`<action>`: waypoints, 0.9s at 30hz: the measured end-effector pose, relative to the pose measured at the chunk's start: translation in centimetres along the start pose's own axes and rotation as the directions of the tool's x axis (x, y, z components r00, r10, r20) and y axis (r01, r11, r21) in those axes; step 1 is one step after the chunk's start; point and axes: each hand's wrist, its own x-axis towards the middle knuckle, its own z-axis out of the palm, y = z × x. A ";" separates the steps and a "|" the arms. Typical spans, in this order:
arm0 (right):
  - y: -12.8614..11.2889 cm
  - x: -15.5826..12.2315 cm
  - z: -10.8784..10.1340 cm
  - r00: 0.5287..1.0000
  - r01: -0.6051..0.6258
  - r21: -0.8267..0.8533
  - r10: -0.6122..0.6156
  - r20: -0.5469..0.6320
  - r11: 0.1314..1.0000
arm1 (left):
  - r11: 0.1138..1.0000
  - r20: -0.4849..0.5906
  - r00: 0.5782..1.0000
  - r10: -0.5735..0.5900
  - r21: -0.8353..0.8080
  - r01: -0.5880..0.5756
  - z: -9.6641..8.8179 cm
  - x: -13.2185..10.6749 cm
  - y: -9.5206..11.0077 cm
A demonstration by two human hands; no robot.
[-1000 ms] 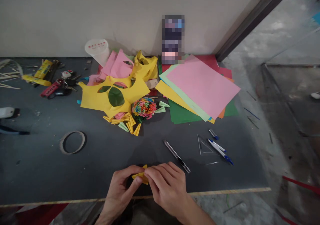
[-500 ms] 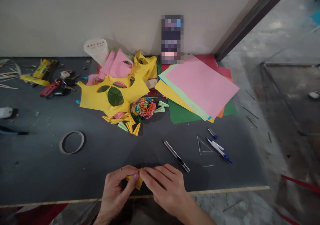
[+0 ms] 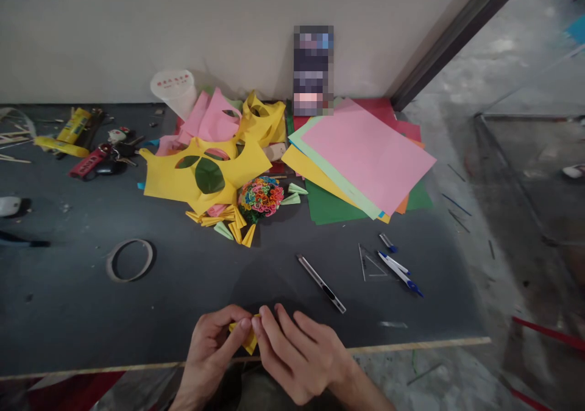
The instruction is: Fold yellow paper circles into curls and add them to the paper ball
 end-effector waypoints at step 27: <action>-0.6 1.4 1.7 0.846 -0.507 0.452 0.524 0.096 0.734 | 0.930 -0.083 0.952 0.295 0.255 -0.266 0.3 0.6 0.5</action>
